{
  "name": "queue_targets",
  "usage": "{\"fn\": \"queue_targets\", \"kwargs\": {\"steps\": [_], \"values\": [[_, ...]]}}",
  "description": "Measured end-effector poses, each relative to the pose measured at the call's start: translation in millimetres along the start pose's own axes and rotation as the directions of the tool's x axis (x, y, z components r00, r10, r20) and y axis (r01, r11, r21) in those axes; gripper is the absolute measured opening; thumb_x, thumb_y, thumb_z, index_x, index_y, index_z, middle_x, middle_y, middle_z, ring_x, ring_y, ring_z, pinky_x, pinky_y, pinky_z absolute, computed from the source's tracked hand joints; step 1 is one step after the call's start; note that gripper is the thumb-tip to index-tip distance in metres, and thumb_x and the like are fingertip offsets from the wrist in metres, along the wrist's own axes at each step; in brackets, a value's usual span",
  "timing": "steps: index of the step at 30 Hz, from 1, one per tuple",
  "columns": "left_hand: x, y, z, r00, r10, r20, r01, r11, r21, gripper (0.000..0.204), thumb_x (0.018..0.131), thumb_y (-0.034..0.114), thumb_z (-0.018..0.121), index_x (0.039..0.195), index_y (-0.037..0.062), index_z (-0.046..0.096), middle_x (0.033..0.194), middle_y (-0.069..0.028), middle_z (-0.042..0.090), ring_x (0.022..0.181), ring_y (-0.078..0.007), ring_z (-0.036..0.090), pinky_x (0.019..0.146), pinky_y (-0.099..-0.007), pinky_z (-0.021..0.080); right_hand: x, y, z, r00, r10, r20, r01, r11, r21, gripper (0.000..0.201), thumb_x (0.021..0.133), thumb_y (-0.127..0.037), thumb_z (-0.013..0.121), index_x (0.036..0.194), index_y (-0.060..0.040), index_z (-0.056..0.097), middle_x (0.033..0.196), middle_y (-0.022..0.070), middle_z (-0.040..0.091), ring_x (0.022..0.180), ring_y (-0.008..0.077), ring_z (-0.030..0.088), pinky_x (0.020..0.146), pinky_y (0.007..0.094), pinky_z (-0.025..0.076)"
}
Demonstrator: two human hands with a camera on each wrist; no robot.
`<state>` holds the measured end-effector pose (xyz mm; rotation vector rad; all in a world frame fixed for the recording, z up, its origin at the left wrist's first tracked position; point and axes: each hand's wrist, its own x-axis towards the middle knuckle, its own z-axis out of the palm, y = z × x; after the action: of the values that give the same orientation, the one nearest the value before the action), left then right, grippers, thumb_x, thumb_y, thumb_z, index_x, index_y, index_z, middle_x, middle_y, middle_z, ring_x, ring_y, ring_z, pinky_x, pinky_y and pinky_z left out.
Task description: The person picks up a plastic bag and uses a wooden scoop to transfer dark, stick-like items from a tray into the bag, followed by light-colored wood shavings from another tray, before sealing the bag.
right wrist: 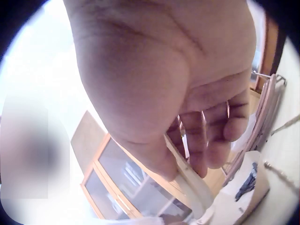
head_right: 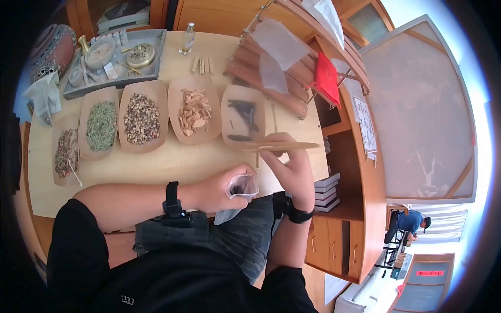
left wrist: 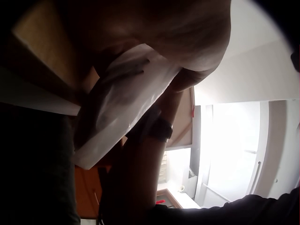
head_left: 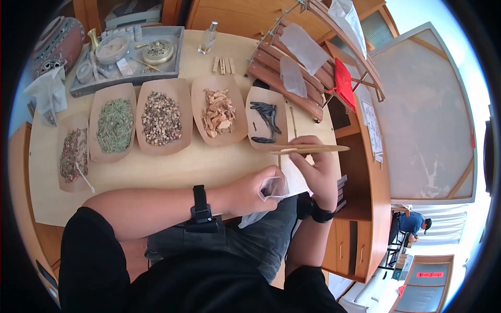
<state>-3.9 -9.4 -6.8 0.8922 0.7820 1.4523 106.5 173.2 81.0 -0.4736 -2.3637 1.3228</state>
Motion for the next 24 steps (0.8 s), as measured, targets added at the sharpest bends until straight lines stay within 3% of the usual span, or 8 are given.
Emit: {"fn": "queue_targets", "kwargs": {"steps": [2, 3, 9, 13, 18, 22, 24], "values": [[0, -1, -2, 1.0, 0.0, 0.013, -0.001, 0.997, 0.083, 0.039, 0.093, 0.001, 0.069, 0.128, 0.0074, 0.052, 0.11, -0.0025, 0.063, 0.104, -0.0129, 0.059, 0.094, -0.0337, 0.051, 16, -7, 10, 0.994, 0.004, 0.113, 0.027, 0.962, -0.27, 0.021, 0.094, -0.005, 0.076, 0.114, 0.0022, 0.074, 0.11, 0.0082, 0.075, 0.091, 0.0159, 0.068, 0.076, 0.0302, 0.053], [0, -1, -2, 1.0, 0.003, 0.01, -0.004, 0.997, 0.082, 0.039, 0.093, 0.001, 0.069, 0.128, 0.0074, 0.052, 0.11, -0.0025, 0.063, 0.104, -0.0129, 0.059, 0.094, -0.0337, 0.051, 22, 0, 10, 0.987, 0.052, 0.151, -0.003, 0.952, -0.305, 0.023, 0.095, -0.005, 0.078, 0.117, -0.0016, 0.073, 0.107, 0.0041, 0.076, 0.094, 0.0116, 0.069, 0.078, 0.0272, 0.051], [-2, -2, -4, 1.0, -0.027, 0.0, 0.027, 0.989, 0.148, 0.041, 0.094, 0.006, 0.07, 0.131, 0.0081, 0.052, 0.11, -0.0026, 0.063, 0.105, -0.0142, 0.06, 0.096, -0.0336, 0.051, 45, 10, 19, 0.978, -0.003, 0.21, 0.085, 0.919, -0.384, 0.021, 0.095, -0.003, 0.077, 0.116, -0.0003, 0.073, 0.104, 0.004, 0.076, 0.091, 0.0122, 0.07, 0.075, 0.028, 0.052], [-2, 2, -3, 0.999, -0.052, 0.006, 0.051, 0.992, 0.115, 0.043, 0.094, 0.007, 0.071, 0.132, 0.0083, 0.051, 0.111, -0.0028, 0.063, 0.106, -0.014, 0.06, 0.097, -0.0336, 0.051, 49, 18, 22, 0.984, 0.013, 0.176, 0.041, 0.954, -0.298, 0.02, 0.095, -0.004, 0.074, 0.114, 0.0021, 0.075, 0.111, 0.0118, 0.077, 0.083, 0.0213, 0.072, 0.075, 0.0328, 0.054], [-1, -1, -4, 0.999, -0.035, 0.015, 0.033, 0.992, 0.119, 0.042, 0.094, 0.006, 0.07, 0.132, 0.0083, 0.051, 0.111, -0.0027, 0.062, 0.106, -0.0138, 0.059, 0.097, -0.0336, 0.051, 49, 20, 23, 0.99, 0.06, 0.126, -0.037, 0.982, -0.184, 0.019, 0.096, -0.003, 0.073, 0.115, 0.0023, 0.074, 0.1, 0.0109, 0.077, 0.084, 0.0151, 0.072, 0.075, 0.0313, 0.055], [3, -7, -5, 1.0, -0.018, 0.007, 0.017, 0.997, 0.076, 0.039, 0.094, 0.002, 0.069, 0.129, 0.0082, 0.051, 0.111, -0.0033, 0.063, 0.106, -0.0134, 0.06, 0.096, -0.0348, 0.052, 38, 25, 9, 0.992, 0.074, 0.105, -0.061, 0.99, -0.125, 0.022, 0.099, 0.0, 0.073, 0.12, 0.0046, 0.069, 0.103, 0.0064, 0.075, 0.086, 0.0103, 0.069, 0.074, 0.0261, 0.054], [5, -10, -5, 1.0, -0.015, 0.0, 0.015, 0.999, 0.052, 0.038, 0.095, 0.001, 0.068, 0.128, 0.0081, 0.051, 0.111, -0.0034, 0.063, 0.106, -0.0134, 0.06, 0.095, -0.0351, 0.052, 30, 20, 0, 0.997, 0.076, 0.005, -0.076, 0.996, -0.044, 0.019, 0.099, 0.001, 0.071, 0.117, 0.005, 0.068, 0.104, 0.0082, 0.074, 0.083, 0.0099, 0.065, 0.071, 0.0258, 0.052]]}}
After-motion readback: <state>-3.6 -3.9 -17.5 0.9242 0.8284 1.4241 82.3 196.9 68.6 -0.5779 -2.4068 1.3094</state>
